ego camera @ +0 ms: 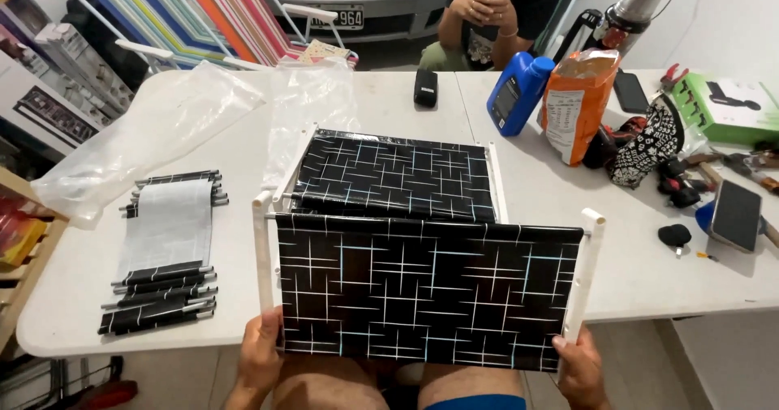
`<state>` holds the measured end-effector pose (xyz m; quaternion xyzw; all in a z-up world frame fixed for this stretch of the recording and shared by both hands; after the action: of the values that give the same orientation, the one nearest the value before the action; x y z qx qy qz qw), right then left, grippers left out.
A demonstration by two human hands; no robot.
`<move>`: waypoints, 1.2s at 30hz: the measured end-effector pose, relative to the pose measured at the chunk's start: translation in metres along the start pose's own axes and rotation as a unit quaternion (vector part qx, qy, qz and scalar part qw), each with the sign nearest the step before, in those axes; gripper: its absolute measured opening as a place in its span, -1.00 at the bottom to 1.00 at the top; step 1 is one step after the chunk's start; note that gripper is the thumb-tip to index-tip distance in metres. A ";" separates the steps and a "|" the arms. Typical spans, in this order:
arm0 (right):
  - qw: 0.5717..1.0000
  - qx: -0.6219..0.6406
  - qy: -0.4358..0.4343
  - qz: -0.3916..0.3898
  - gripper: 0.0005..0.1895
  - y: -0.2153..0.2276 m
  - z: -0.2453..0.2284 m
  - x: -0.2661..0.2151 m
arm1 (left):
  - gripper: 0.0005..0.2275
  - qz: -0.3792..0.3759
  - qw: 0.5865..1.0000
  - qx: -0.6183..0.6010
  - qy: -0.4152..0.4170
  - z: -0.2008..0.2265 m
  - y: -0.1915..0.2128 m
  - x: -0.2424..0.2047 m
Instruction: Assembling shelf units by manually attaching white plastic support rods to black and white patterned shelf liners.
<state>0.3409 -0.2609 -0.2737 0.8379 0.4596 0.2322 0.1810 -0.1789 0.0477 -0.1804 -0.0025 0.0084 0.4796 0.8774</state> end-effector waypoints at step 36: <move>0.969 0.096 0.212 -0.080 -0.77 -0.055 -0.264 0.157 | -0.49 0.032 0.962 0.181 -0.200 0.111 -0.070 0.054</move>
<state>0.2306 -0.0753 -0.0491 0.7431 0.5735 0.3444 0.0160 -0.0891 0.0567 -0.0702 0.2526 -0.0806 0.4888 0.8312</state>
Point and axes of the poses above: each hand's wrist, its own x-axis towards the middle knuckle, its own y-axis out of the back of the hand, z = x × y, the point moved 8 cm from there along x, towards the middle knuckle, and after that the axes turned 10 degrees about -z, right-handed, at the moved point
